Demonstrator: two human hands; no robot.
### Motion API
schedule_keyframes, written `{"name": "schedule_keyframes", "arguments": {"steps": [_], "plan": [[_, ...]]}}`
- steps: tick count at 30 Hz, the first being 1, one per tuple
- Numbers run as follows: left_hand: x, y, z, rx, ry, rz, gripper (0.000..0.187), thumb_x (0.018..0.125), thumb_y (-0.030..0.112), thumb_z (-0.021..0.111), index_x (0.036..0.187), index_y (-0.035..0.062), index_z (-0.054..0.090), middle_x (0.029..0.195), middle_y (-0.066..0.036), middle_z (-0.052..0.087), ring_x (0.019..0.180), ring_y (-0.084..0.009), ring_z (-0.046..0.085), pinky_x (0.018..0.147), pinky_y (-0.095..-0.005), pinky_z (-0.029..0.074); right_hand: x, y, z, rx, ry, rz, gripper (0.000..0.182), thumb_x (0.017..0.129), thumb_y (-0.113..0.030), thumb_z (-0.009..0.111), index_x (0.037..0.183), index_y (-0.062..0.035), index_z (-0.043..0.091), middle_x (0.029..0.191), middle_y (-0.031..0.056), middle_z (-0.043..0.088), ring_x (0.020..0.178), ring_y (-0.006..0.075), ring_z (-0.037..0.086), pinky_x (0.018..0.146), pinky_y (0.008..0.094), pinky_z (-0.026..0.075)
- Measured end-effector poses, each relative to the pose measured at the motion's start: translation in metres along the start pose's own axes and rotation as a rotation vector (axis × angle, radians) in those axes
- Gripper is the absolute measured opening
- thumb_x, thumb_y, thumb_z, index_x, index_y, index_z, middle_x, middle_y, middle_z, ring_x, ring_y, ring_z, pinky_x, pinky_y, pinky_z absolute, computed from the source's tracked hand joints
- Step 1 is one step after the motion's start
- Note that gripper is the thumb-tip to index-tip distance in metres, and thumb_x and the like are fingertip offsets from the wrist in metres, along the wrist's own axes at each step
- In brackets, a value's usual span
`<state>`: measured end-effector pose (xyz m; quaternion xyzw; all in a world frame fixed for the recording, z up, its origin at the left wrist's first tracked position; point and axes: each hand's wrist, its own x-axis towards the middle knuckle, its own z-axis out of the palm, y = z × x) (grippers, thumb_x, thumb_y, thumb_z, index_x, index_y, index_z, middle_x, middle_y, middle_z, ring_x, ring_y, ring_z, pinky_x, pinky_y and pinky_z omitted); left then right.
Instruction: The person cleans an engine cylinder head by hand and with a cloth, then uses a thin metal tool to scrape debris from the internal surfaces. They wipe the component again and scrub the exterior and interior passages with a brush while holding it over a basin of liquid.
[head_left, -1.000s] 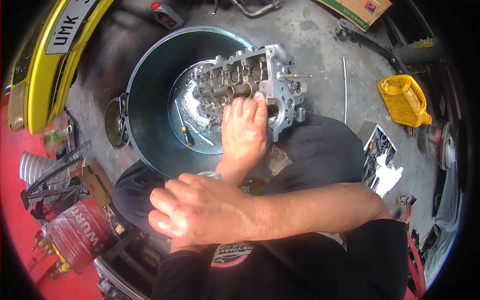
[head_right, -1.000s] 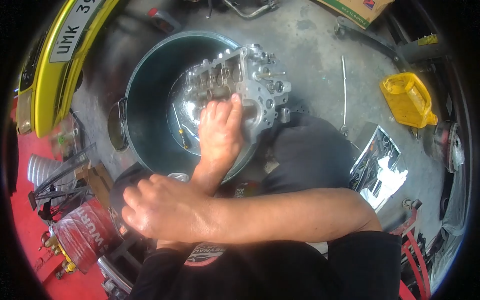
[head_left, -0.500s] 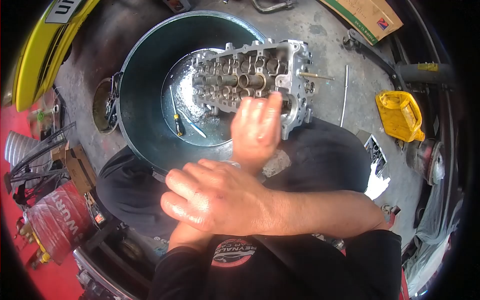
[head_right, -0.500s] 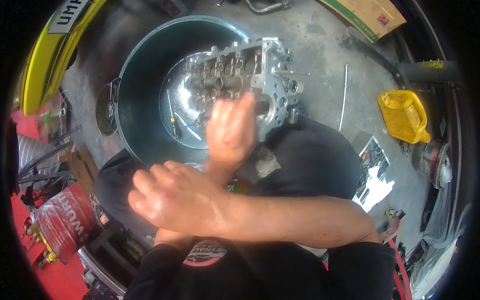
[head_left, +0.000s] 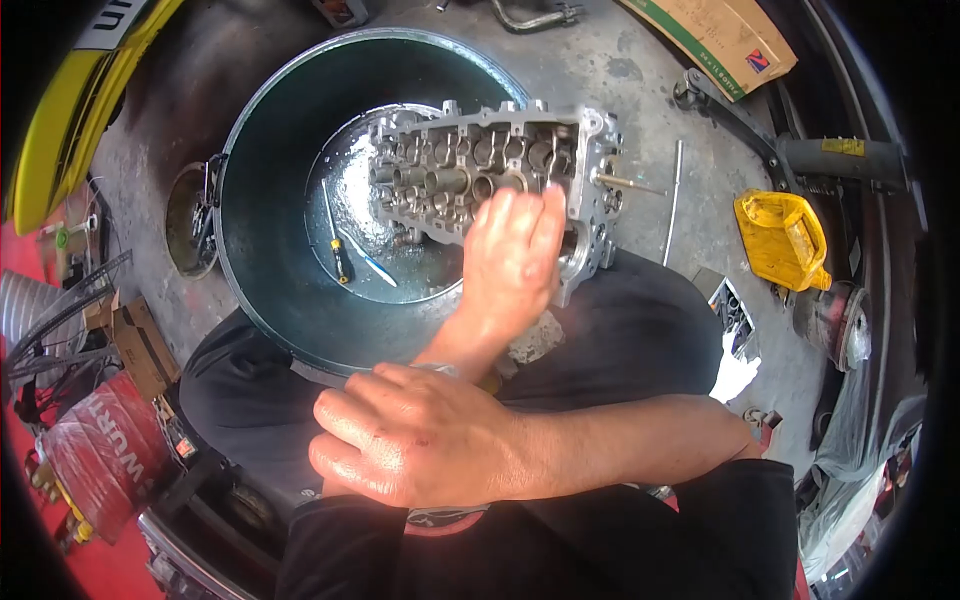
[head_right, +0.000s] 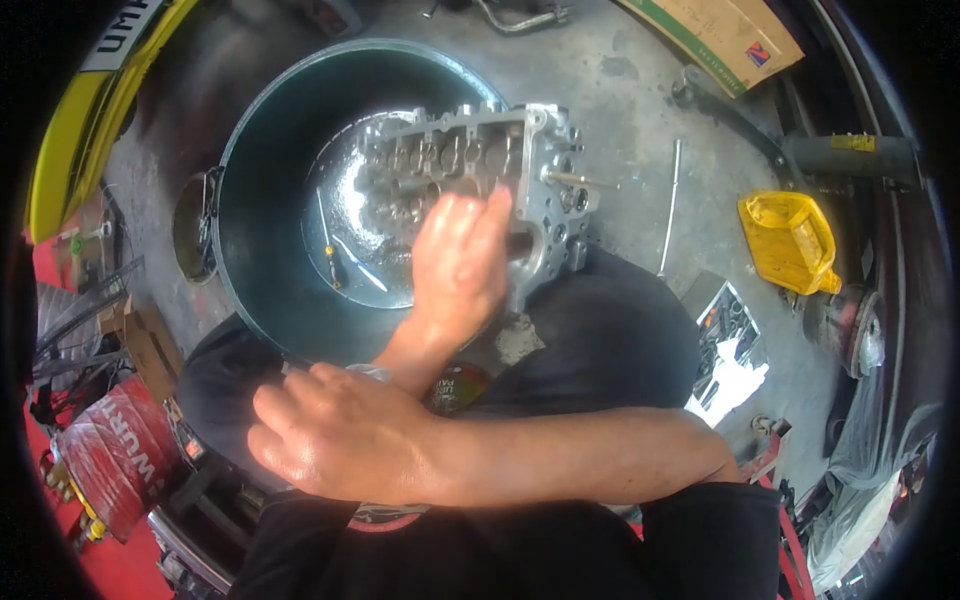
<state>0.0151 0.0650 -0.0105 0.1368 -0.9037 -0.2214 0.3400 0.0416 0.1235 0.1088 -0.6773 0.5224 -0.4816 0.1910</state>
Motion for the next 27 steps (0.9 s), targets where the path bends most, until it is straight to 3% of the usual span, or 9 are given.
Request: {"name": "schedule_keyframes", "arguments": {"steps": [7,11,15,18,24,27], "plan": [[-0.001,0.005,-0.001,-0.013,-0.077,-0.089,0.049,0.067,-0.001,0.063,0.116,-0.0082,0.061,0.085,-0.014,0.055,0.08,-0.0323,0.055,0.07,-0.0416,0.049,-0.002,-0.001,0.0,0.01,-0.001,-0.002,0.019,0.074,-0.021,0.071,0.078,-0.0107,0.055,0.082,0.003,0.047,0.071,0.0172,0.055,0.06,0.0313,0.048],[-0.016,0.009,0.001,-0.025,-0.012,-0.058,0.045,0.069,-0.001,0.063,0.113,-0.0084,0.06,0.087,-0.015,0.056,0.081,-0.0327,0.055,0.07,-0.0429,0.048,-0.003,0.005,-0.003,0.007,0.012,0.004,0.018,0.074,-0.02,0.07,0.079,-0.0106,0.056,0.083,0.003,0.047,0.071,0.0173,0.055,0.061,0.0311,0.049],[-0.005,0.006,0.007,-0.016,0.094,-0.06,0.043,0.068,-0.013,0.059,0.111,-0.0058,0.062,0.078,-0.015,0.055,0.068,-0.0327,0.054,0.058,-0.0428,0.045,-0.006,0.004,0.0,-0.041,-0.018,-0.007,0.017,0.073,-0.019,0.069,0.08,-0.0106,0.056,0.084,0.0029,0.048,0.072,0.0172,0.056,0.061,0.0311,0.049],[-0.014,0.006,0.005,0.003,0.006,-0.099,0.044,0.072,-0.003,0.06,0.115,-0.0063,0.06,0.087,-0.015,0.056,0.08,-0.0328,0.055,0.07,-0.0443,0.048,-0.004,0.002,-0.005,-0.008,0.021,-0.025,0.015,0.073,-0.017,0.068,0.08,-0.0103,0.057,0.082,0.0029,0.047,0.071,0.0175,0.056,0.06,0.0311,0.049],[-0.011,0.016,0.006,0.103,-0.003,0.009,0.04,0.071,0.008,0.063,0.108,-0.0072,0.064,0.091,-0.013,0.058,0.082,-0.0314,0.056,0.073,-0.0438,0.046,-0.007,0.004,-0.004,-0.034,-0.025,-0.107,0.017,0.073,-0.019,0.068,0.078,-0.0066,0.058,0.083,0.0067,0.052,0.073,0.0207,0.059,0.063,0.0348,0.05],[0.006,0.011,-0.002,0.001,0.021,-0.038,0.041,0.073,0.007,0.062,0.111,-0.0087,0.062,0.085,-0.015,0.059,0.08,-0.0325,0.057,0.072,-0.0452,0.048,-0.007,0.004,-0.002,0.008,-0.105,-0.121,0.017,0.07,-0.017,0.07,0.079,-0.006,0.059,0.085,0.0071,0.052,0.073,0.0213,0.058,0.063,0.0344,0.049]]}}
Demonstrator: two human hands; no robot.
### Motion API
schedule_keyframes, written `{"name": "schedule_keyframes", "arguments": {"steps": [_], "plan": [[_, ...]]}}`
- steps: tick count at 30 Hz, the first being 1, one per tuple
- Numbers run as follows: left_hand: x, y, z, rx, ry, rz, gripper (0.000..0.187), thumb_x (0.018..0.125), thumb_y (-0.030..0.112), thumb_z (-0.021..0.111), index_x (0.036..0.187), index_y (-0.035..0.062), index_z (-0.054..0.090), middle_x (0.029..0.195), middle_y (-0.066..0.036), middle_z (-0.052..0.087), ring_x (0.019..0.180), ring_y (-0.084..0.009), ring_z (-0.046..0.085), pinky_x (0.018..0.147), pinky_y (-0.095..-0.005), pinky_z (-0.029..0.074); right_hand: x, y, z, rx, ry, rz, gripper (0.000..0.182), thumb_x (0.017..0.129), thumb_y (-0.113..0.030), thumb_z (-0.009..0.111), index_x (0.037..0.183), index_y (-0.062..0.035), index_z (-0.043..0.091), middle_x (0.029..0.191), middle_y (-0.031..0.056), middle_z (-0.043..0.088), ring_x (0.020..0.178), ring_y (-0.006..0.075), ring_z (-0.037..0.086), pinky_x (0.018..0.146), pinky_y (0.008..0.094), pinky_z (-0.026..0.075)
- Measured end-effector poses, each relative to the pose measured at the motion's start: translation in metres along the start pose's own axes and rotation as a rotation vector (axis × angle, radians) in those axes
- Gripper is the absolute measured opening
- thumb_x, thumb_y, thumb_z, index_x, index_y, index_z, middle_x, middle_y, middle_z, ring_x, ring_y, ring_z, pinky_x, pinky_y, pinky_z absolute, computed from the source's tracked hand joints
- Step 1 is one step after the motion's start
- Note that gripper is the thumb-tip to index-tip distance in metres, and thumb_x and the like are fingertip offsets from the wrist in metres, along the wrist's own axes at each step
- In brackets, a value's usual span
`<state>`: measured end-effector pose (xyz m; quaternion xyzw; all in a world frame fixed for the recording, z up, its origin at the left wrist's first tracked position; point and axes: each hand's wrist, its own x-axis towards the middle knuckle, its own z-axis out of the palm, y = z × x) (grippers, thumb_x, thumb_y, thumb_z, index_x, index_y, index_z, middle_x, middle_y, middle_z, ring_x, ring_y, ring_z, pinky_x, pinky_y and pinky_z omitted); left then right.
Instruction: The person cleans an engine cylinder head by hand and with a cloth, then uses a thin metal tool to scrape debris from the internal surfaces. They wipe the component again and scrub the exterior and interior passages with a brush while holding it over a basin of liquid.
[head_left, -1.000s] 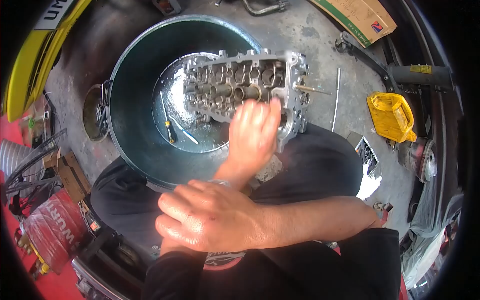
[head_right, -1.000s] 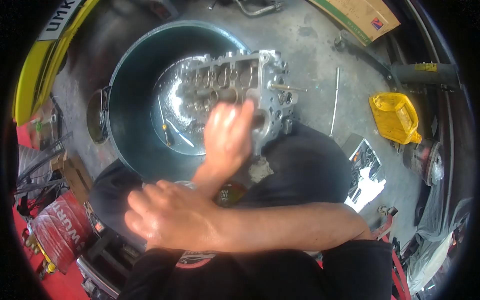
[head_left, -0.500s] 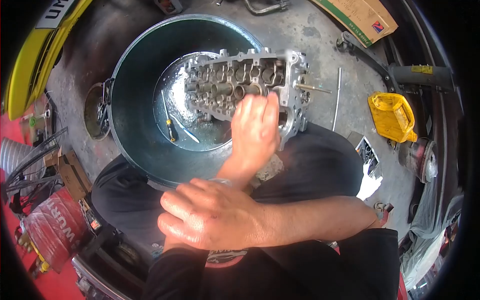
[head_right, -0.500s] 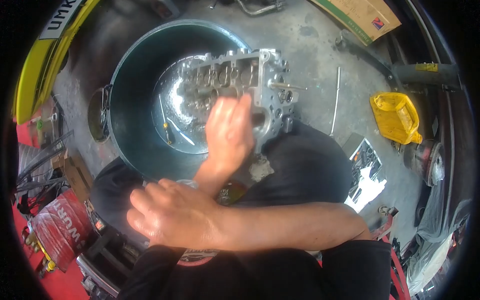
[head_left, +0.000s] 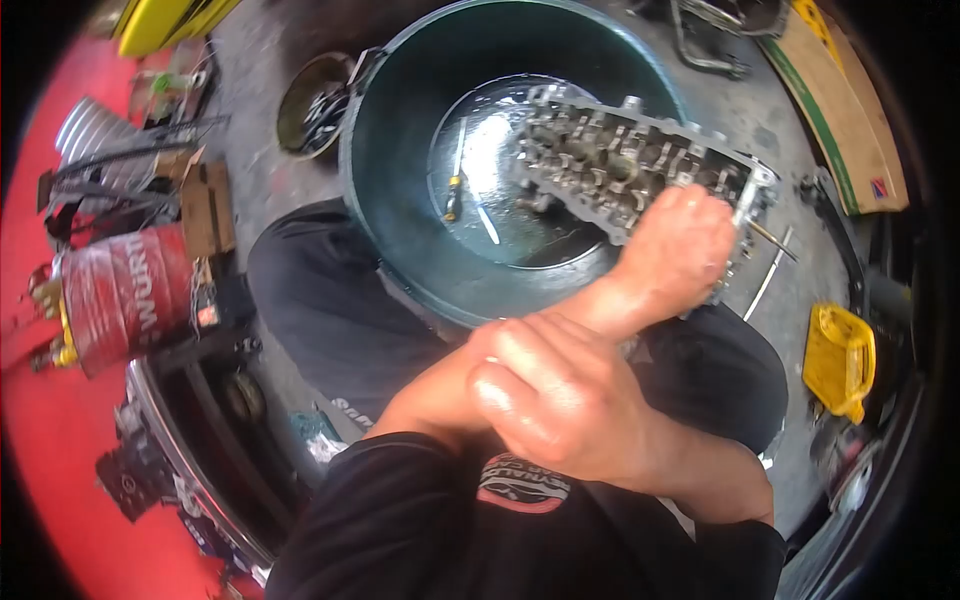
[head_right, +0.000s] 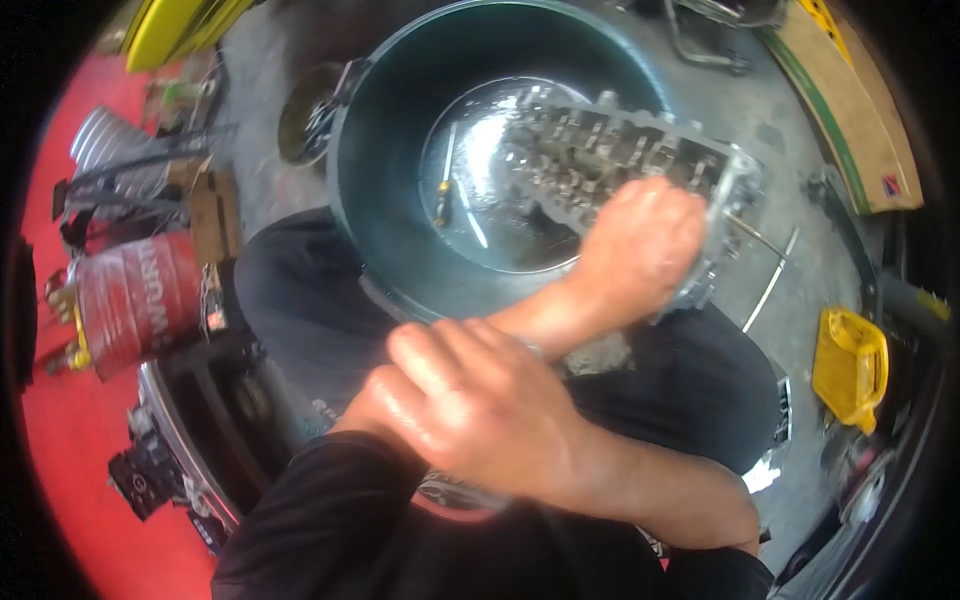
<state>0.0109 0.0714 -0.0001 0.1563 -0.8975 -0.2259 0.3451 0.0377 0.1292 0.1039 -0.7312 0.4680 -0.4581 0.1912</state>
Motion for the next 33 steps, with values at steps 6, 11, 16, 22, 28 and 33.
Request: {"name": "schedule_keyframes", "arguments": {"steps": [6,11,16,22,28,33], "plan": [[-0.016,0.009,0.003,0.002,0.005,-0.045,0.041,0.07,0.011,0.061,0.106,-0.0077,0.062,0.089,-0.014,0.058,0.084,-0.0309,0.056,0.072,-0.042,0.046,-0.006,-0.006,0.015,0.085,-0.02,-0.013,0.014,0.072,-0.016,0.07,0.078,-0.0077,0.059,0.08,0.0051,0.049,0.07,0.02,0.056,0.06,0.0329,0.047],[-0.034,-0.005,-0.002,0.085,-0.025,0.052,0.024,0.077,0.002,0.059,0.101,0.0043,0.063,0.085,-0.012,0.063,0.077,-0.0318,0.058,0.07,-0.0456,0.046,0.003,-0.017,0.032,0.042,0.13,-0.053,0.016,0.072,-0.021,0.068,0.074,-0.0076,0.059,0.077,0.0076,0.057,0.069,0.0231,0.062,0.058,0.0364,0.05],[-0.027,-0.025,0.0,0.162,-0.113,0.375,0.044,0.082,-0.01,0.06,0.125,-0.0019,0.061,0.084,-0.016,0.063,0.07,-0.0324,0.055,0.069,-0.0432,0.047,0.038,-0.002,0.057,-0.061,0.264,-0.007,0.013,0.077,-0.019,0.067,0.073,-0.0071,0.071,0.078,0.0094,0.07,0.075,0.0306,0.071,0.059,0.0421,0.056],[-0.017,-0.021,-0.005,0.186,-0.173,0.42,0.043,0.089,-0.014,0.056,0.131,-0.0068,0.058,0.091,-0.02,0.063,0.076,-0.0362,0.058,0.072,-0.0452,0.048,0.087,0.042,0.043,-0.285,0.246,0.049,0.02,0.08,-0.026,0.067,0.09,-0.01,0.074,0.093,0.0089,0.075,0.086,0.0294,0.074,0.07,0.0434,0.059],[-0.029,-0.089,0.003,-0.217,-0.193,0.212,0.035,0.096,0.003,0.055,0.129,-0.0099,0.061,0.071,-0.012,0.049,0.063,-0.0297,0.047,0.061,-0.0416,0.04,0.12,0.066,0.024,-0.332,0.255,0.162,0.019,0.08,-0.024,0.068,0.091,-0.0116,0.078,0.093,0.0098,0.076,0.088,0.0287,0.074,0.07,0.0428,0.06],[-0.01,-0.08,-0.016,-0.039,-0.205,0.206,0.035,0.097,0.005,0.054,0.127,-0.0102,0.063,0.067,-0.011,0.046,0.061,-0.0289,0.045,0.06,-0.0418,0.039,0.136,0.071,-0.004,-0.318,0.319,0.2,0.019,0.08,-0.022,0.068,0.091,-0.0128,0.08,0.092,0.0104,0.077,0.089,0.0281,0.074,0.07,0.0424,0.06]]}}
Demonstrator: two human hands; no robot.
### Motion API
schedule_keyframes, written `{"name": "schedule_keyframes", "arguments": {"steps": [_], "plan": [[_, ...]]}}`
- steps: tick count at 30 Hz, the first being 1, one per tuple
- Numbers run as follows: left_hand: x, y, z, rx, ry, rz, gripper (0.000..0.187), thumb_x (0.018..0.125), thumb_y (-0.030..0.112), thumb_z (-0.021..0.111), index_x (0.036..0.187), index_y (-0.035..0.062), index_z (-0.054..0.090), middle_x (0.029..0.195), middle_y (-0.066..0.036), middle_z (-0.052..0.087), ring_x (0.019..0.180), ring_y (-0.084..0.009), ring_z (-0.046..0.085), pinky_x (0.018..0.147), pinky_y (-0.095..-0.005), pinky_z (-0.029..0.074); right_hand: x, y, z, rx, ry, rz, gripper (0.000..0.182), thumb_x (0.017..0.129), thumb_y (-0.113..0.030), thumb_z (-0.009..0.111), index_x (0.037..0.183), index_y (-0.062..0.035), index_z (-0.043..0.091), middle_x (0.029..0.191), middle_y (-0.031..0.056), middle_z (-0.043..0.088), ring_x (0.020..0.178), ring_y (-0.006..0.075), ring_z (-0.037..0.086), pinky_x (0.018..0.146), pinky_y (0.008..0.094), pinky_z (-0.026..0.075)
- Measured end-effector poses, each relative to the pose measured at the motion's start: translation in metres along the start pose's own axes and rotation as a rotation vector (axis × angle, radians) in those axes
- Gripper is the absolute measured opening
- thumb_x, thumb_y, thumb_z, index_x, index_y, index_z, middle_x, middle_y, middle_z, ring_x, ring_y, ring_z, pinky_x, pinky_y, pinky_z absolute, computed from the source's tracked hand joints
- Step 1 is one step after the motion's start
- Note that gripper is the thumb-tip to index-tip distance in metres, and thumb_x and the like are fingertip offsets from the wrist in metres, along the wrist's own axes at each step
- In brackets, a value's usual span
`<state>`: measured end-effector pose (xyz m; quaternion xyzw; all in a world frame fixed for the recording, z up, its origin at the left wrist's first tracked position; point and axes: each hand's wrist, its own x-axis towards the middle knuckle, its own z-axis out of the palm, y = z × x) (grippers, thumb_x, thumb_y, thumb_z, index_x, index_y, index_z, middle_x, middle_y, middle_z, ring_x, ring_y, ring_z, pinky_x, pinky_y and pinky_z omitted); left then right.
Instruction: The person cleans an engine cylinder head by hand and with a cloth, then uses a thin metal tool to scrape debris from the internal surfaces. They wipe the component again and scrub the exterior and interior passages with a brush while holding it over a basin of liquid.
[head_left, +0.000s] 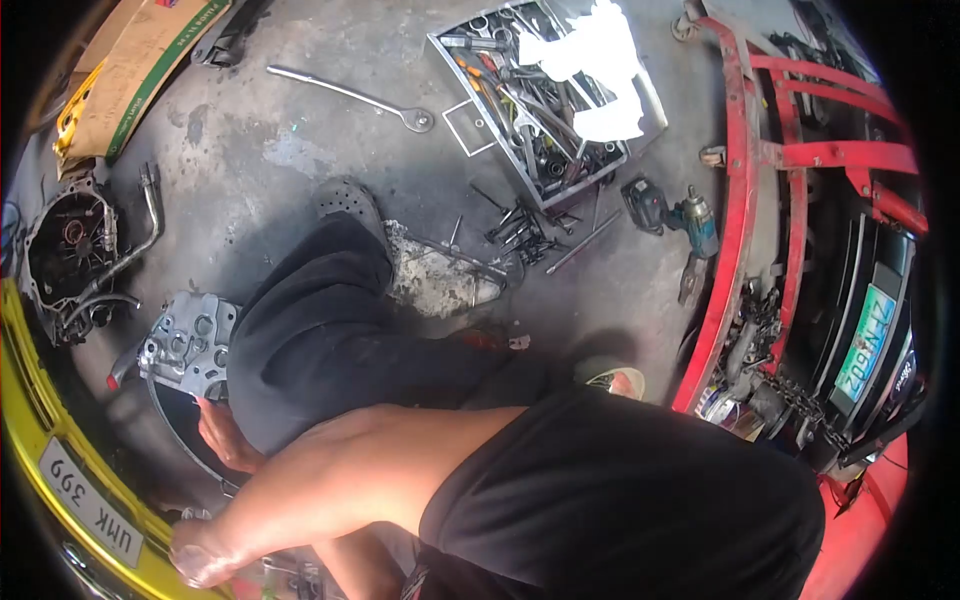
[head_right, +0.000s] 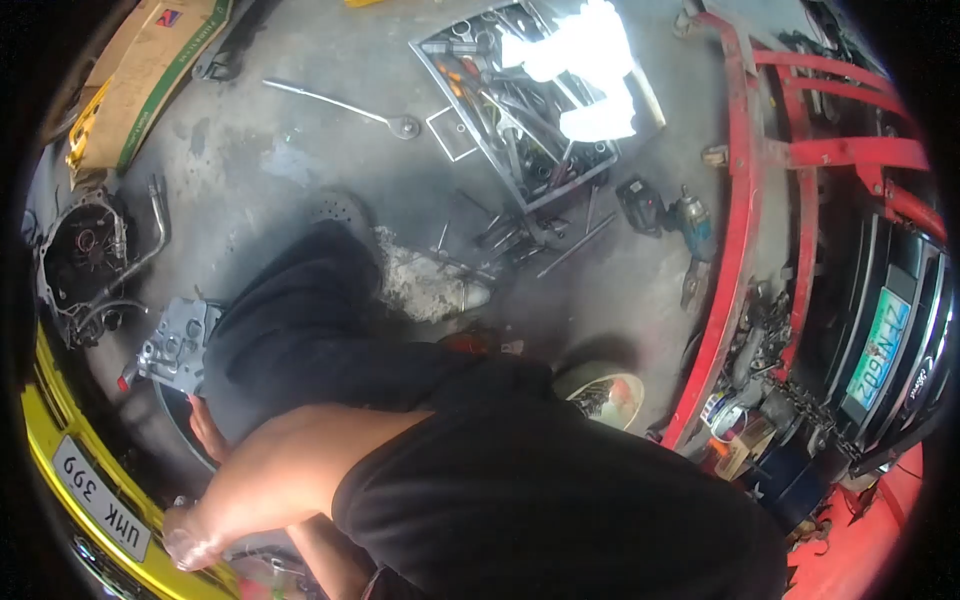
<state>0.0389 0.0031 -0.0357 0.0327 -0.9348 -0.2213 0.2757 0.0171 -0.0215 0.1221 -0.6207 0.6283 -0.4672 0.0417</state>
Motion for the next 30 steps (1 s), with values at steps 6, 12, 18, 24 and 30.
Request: {"name": "schedule_keyframes", "arguments": {"steps": [6,12,18,24,30], "plan": [[0.014,0.003,-0.007,0.091,-0.024,0.035,0.034,0.095,0.004,0.055,0.125,-0.0089,0.064,0.069,-0.012,0.048,0.063,-0.0289,0.047,0.061,-0.0415,0.04,0.012,0.001,-0.027,-0.093,-0.001,-0.045,0.021,0.087,-0.022,0.065,0.097,-0.0136,0.08,0.098,0.0101,0.077,0.095,0.0248,0.074,0.075,0.0409,0.06],[0.017,0.003,-0.008,0.117,-0.046,0.042,0.033,0.094,0.002,0.056,0.124,-0.0077,0.065,0.071,-0.012,0.05,0.065,-0.0289,0.049,0.062,-0.0412,0.042,-0.015,0.012,-0.057,-0.085,0.043,-0.017,0.022,0.087,-0.027,0.066,0.099,-0.0161,0.08,0.101,0.0054,0.077,0.097,0.0216,0.073,0.078,0.0382,0.059],[0.019,0.001,-0.006,0.128,-0.028,0.049,0.032,0.092,0.001,0.057,0.123,-0.0064,0.066,0.074,-0.013,0.053,0.067,-0.0289,0.051,0.063,-0.0409,0.043,-0.012,0.006,-0.052,-0.233,0.075,0.037,0.02,0.087,-0.03,0.067,0.098,-0.0186,0.08,0.099,0.001,0.077,0.094,0.0199,0.073,0.074,0.0375,0.059],[0.022,0.009,-0.009,0.162,-0.023,0.044,0.032,0.091,0.0,0.059,0.121,-0.0052,0.067,0.076,-0.013,0.055,0.069,-0.0289,0.053,0.064,-0.0406,0.045,-0.02,0.001,-0.056,-0.195,0.023,0.043,0.021,0.087,-0.028,0.068,0.099,-0.0147,0.079,0.097,0.0029,0.077,0.093,0.0206,0.074,0.072,0.0378,0.059],[0.019,0.016,-0.006,0.184,-0.006,0.033,0.032,0.089,-0.001,0.06,0.12,-0.0039,0.068,0.078,-0.014,0.057,0.071,-0.029,0.055,0.066,-0.0404,0.046,-0.021,-0.007,-0.054,-0.155,-0.016,0.027,0.022,0.086,-0.025,0.067,0.1,-0.0144,0.08,0.094,0.0046,0.078,0.092,0.0219,0.074,0.072,0.0389,0.06]]}}
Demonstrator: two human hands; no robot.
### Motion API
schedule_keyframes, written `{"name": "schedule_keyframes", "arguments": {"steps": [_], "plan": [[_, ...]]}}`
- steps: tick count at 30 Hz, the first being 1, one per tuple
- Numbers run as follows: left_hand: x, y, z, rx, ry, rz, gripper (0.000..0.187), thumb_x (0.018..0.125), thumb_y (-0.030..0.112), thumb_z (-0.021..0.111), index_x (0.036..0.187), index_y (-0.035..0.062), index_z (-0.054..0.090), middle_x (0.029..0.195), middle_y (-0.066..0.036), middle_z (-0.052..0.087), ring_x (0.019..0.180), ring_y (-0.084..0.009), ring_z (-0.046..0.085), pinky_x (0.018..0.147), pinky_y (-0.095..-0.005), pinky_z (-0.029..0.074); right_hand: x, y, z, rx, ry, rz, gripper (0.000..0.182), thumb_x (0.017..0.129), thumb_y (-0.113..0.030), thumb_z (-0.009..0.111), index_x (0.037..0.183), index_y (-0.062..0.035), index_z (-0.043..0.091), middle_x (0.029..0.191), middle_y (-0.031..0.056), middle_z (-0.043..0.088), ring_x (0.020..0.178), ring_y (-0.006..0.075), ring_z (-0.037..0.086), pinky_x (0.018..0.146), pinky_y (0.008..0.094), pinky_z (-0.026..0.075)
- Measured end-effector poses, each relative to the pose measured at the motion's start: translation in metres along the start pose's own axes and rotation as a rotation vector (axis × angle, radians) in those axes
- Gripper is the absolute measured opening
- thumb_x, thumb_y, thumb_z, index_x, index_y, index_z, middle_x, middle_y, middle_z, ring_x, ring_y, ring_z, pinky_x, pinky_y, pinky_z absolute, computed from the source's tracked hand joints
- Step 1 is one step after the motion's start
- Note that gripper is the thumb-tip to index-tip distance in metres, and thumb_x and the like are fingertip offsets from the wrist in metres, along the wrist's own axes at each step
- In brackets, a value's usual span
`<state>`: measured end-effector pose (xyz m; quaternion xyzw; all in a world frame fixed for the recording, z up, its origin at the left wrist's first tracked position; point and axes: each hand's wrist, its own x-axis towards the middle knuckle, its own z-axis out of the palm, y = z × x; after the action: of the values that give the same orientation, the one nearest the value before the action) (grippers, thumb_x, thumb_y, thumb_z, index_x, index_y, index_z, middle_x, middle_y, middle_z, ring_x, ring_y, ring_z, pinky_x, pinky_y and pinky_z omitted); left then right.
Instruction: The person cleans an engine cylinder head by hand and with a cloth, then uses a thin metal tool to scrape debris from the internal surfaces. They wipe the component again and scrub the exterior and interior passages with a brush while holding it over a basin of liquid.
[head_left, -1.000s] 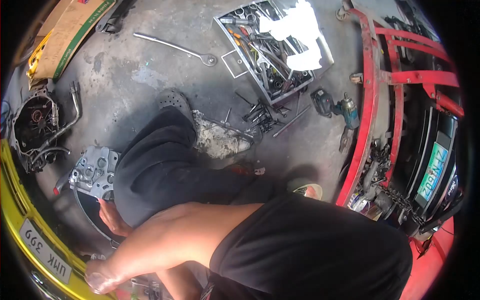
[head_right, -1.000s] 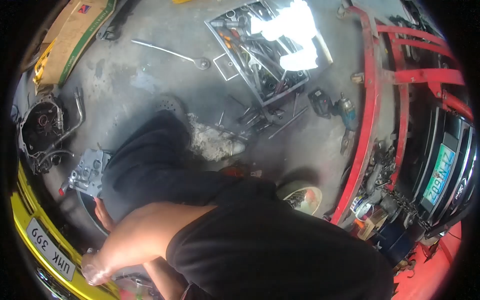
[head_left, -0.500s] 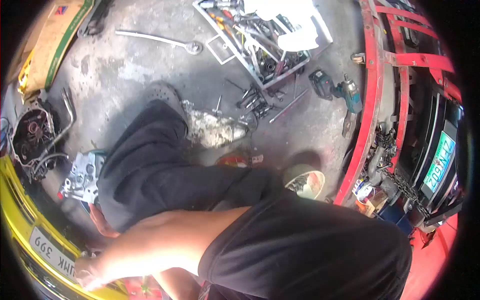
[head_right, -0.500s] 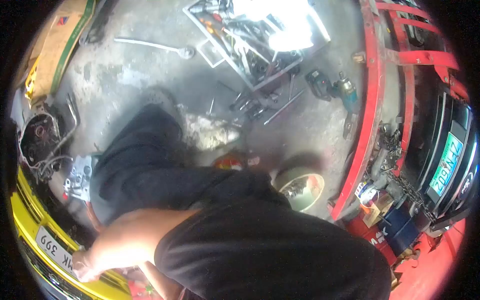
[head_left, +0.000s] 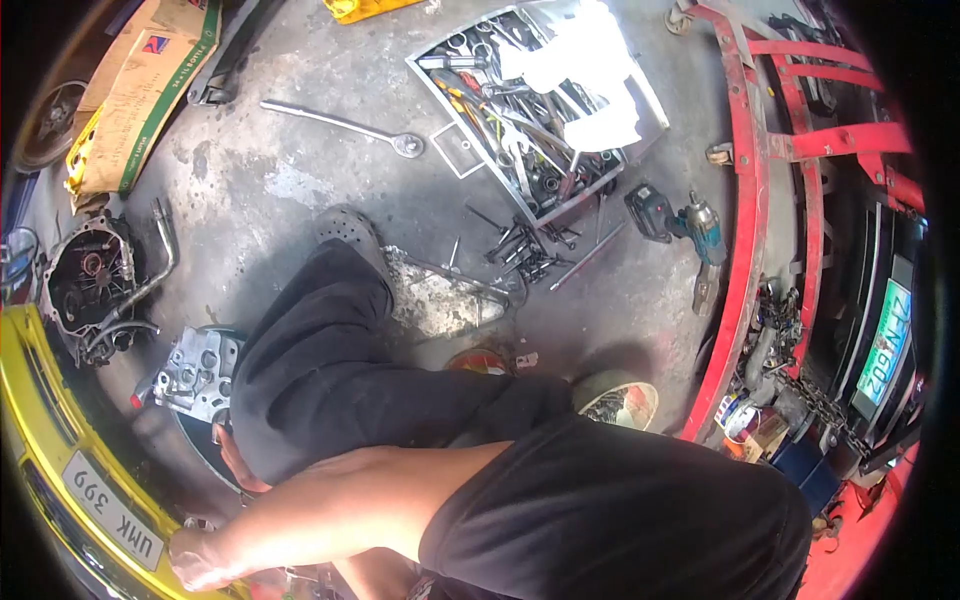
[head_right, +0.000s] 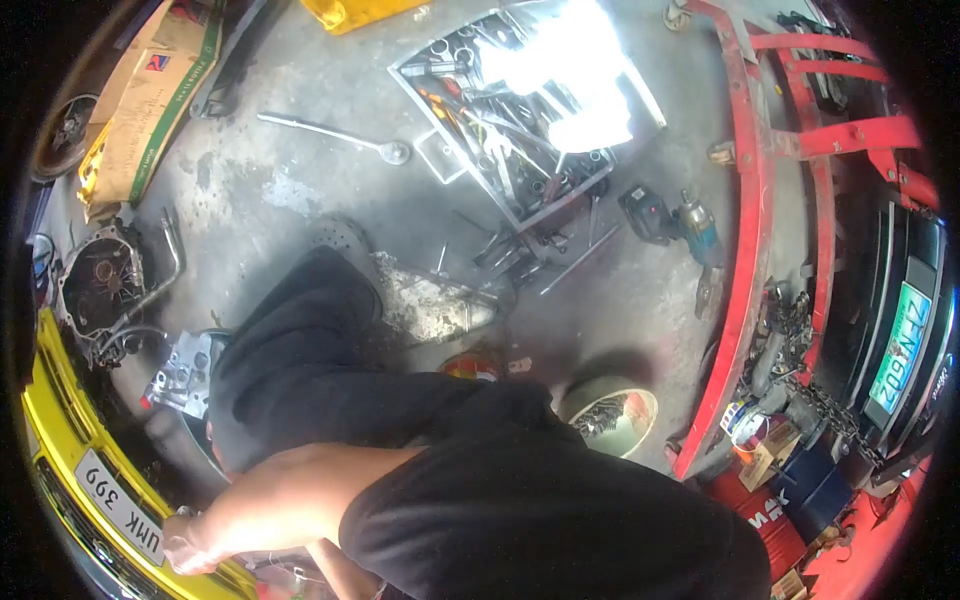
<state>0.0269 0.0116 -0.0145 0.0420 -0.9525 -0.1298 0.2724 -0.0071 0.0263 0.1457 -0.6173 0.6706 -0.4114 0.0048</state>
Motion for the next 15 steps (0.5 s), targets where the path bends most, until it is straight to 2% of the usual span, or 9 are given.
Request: {"name": "schedule_keyframes", "arguments": {"steps": [3,6,8,10,11,12,13,14,15], "plan": [[-0.002,0.003,0.001,0.007,0.011,-0.003,0.032,0.089,-0.002,0.06,0.119,-0.0033,0.068,0.079,-0.014,0.059,0.072,-0.029,0.056,0.066,-0.0402,0.047,-0.004,-0.004,0.006,0.011,0.097,0.065,0.012,0.079,-0.023,0.07,0.081,-0.017,0.08,0.083,0.0027,0.077,0.081,0.022,0.074,0.06,0.0408,0.055],[-0.01,0.008,-0.003,0.034,0.018,-0.025,0.032,0.088,-0.003,0.061,0.119,-0.0027,0.069,0.08,-0.014,0.06,0.073,-0.029,0.057,0.067,-0.0401,0.047,0.008,-0.01,0.036,0.146,0.285,0.098,0.009,0.073,-0.021,0.07,0.072,-0.0162,0.078,0.071,0.0012,0.074,0.069,0.0227,0.072,0.053,0.0427,0.052],[-0.02,0.008,0.0,0.045,0.016,-0.059,0.032,0.087,-0.003,0.061,0.118,-0.0023,0.069,0.081,-0.014,0.061,0.073,-0.029,0.058,0.067,-0.04,0.048,0.012,-0.012,0.054,0.1,0.355,0.124,0.008,0.068,-0.018,0.068,0.064,-0.0144,0.074,0.059,0.0001,0.067,0.062,0.0223,0.068,0.049,0.0427,0.05],[-0.031,0.017,0.006,0.067,0.006,-0.109,0.032,0.087,-0.003,0.062,0.118,-0.0019,0.069,0.082,-0.014,0.061,0.074,-0.029,0.059,0.068,-0.0399,0.048,-0.012,-0.001,0.039,0.336,0.598,0.006,0.008,0.067,-0.017,0.067,0.063,-0.0107,0.07,0.06,0.0048,0.064,0.062,0.0239,0.068,0.048,0.0413,0.051],[-0.023,0.043,0.004,0.108,0.021,-0.11,0.032,0.087,-0.004,0.062,0.117,-0.0017,0.07,0.082,-0.014,0.062,0.074,-0.029,0.059,0.068,-0.0398,0.049,-0.012,0.0,0.047,0.309,0.677,-0.008,0.009,0.069,-0.016,0.066,0.065,-0.0086,0.069,0.065,0.0085,0.066,0.064,0.0253,0.069,0.05,0.0408,0.052],[0.002,0.081,-0.001,0.181,0.091,-0.043,0.033,0.086,-0.005,0.061,0.117,-0.0019,0.069,0.083,-0.016,0.062,0.075,-0.0312,0.06,0.069,-0.0418,0.049,-0.013,0.001,0.042,0.285,0.611,-0.005,0.01,0.071,-0.015,0.065,0.067,-0.007,0.068,0.071,0.0113,0.066,0.065,0.0266,0.07,0.052,0.0404,0.054],[0.004,0.085,0.001,0.161,0.09,-0.109,0.035,0.085,-0.006,0.06,0.119,-0.003,0.067,0.084,-0.016,0.062,0.077,-0.0332,0.06,0.07,-0.0431,0.049,-0.013,0.001,0.041,0.26,0.545,-0.004,0.011,0.073,-0.015,0.065,0.069,-0.0053,0.068,0.076,0.0141,0.067,0.067,0.0278,0.071,0.054,0.0401,0.055],[0.005,0.083,0.002,0.13,0.086,-0.173,0.037,0.084,-0.007,0.059,0.12,-0.004,0.066,0.085,-0.017,0.062,0.078,-0.0352,0.06,0.072,-0.0444,0.049,-0.019,0.003,0.03,0.228,0.329,0.011,0.011,0.075,-0.014,0.065,0.072,-0.004,0.067,0.081,0.0159,0.067,0.068,0.0289,0.071,0.056,0.04,0.056],[-0.003,0.059,0.011,0.224,-0.014,-0.007,0.039,0.084,-0.007,0.058,0.123,-0.0055,0.062,0.087,-0.018,0.061,0.079,-0.0364,0.059,0.074,-0.0457,0.048,-0.025,0.006,0.023,0.225,0.33,0.016,0.01,0.076,-0.014,0.065,0.074,-0.0038,0.067,0.082,0.0155,0.066,0.069,0.0286,0.071,0.057,0.0398,0.057]]}}
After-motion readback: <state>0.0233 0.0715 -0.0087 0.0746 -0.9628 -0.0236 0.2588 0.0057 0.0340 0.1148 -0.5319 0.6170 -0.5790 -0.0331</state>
